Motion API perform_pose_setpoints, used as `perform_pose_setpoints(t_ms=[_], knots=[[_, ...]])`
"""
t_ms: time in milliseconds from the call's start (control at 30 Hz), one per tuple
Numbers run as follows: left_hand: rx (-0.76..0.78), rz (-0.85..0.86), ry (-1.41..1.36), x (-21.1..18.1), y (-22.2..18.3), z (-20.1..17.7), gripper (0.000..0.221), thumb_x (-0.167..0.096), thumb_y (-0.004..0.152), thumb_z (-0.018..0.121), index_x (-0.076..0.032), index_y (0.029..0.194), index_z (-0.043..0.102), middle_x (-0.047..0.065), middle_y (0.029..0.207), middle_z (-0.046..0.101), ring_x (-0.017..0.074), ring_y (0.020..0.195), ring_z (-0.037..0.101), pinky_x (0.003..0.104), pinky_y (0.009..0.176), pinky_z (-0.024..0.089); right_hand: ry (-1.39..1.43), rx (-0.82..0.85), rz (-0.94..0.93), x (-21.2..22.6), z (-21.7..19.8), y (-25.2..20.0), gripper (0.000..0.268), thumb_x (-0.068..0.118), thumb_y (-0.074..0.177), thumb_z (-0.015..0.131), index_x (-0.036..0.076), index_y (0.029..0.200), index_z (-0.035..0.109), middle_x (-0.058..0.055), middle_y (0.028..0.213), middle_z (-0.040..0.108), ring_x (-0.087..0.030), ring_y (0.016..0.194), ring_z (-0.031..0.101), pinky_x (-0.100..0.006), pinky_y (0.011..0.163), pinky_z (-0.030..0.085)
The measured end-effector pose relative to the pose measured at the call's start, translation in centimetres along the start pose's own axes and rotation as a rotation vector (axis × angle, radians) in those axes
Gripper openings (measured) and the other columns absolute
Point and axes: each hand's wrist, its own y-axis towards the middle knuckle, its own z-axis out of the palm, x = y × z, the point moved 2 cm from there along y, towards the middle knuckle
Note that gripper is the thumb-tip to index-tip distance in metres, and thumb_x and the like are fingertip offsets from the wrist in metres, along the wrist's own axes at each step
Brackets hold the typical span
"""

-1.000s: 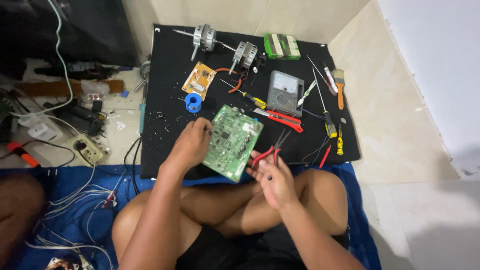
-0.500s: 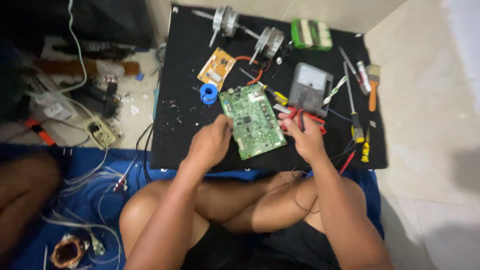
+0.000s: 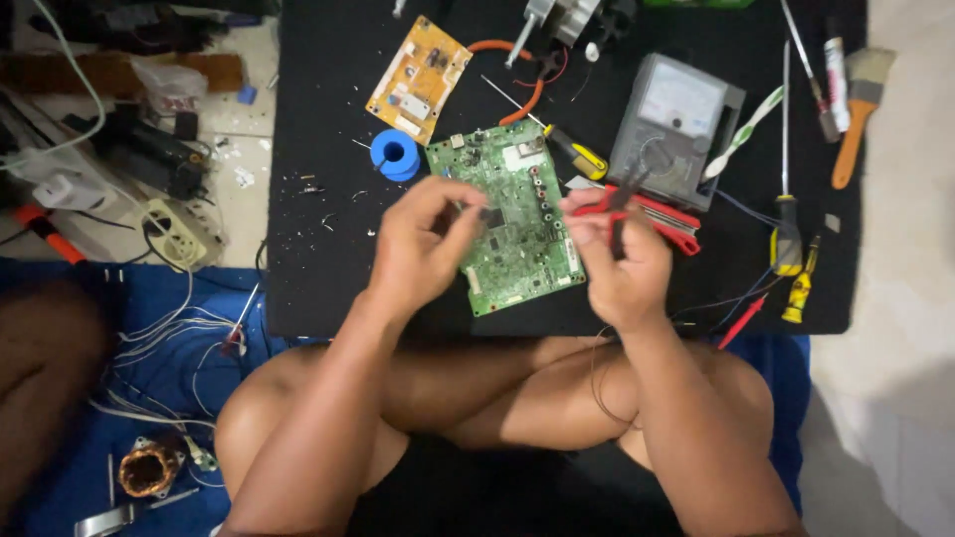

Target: The person is re-soldering connections on a green circuit board and testing them with a multimeter.

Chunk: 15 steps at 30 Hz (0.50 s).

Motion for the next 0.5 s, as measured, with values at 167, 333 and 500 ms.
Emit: perform_pose_setpoints(t_ms=[167, 333, 500], knots=[[0.154, 0.057, -0.103, -0.6, 0.5, 2.7, 0.006, -0.009, 0.095, 0.073, -0.011, 0.101, 0.074, 0.007, 0.084, 0.068, 0.0269, 0.070, 0.066, 0.036, 0.069, 0.055, -0.127, 0.048, -0.150, -0.5, 1.4, -0.3, 0.009, 0.010, 0.094, 0.080, 0.002, 0.098, 0.080, -0.019, 0.113, 0.074, -0.033, 0.099, 0.073, -0.043, 0.091, 0.059], [0.189, 0.125, -0.228, 0.0, 0.5, 3.1, 0.008, -0.004, 0.102, 0.067, -0.007, 0.106, 0.072, 0.009, 0.093, 0.069, 0.0224, 0.067, 0.063, 0.035, 0.066, 0.054, -0.070, 0.069, -0.170, -0.9, 1.2, -0.1, 0.007, 0.001, 0.096, 0.079, -0.005, 0.096, 0.076, -0.025, 0.112, 0.071, -0.036, 0.099, 0.072, -0.044, 0.090, 0.059], [0.191, 0.157, -0.228, -0.4, 0.7, 3.0, 0.010, -0.002, 0.102, 0.067, -0.005, 0.109, 0.073, 0.012, 0.094, 0.070, 0.0231, 0.065, 0.063, 0.037, 0.063, 0.054, -0.050, 0.091, -0.146, -0.9, 1.4, -0.3, 0.008, 0.000, 0.097, 0.074, -0.006, 0.092, 0.072, -0.025, 0.113, 0.071, -0.036, 0.100, 0.073, -0.044, 0.090, 0.059]])
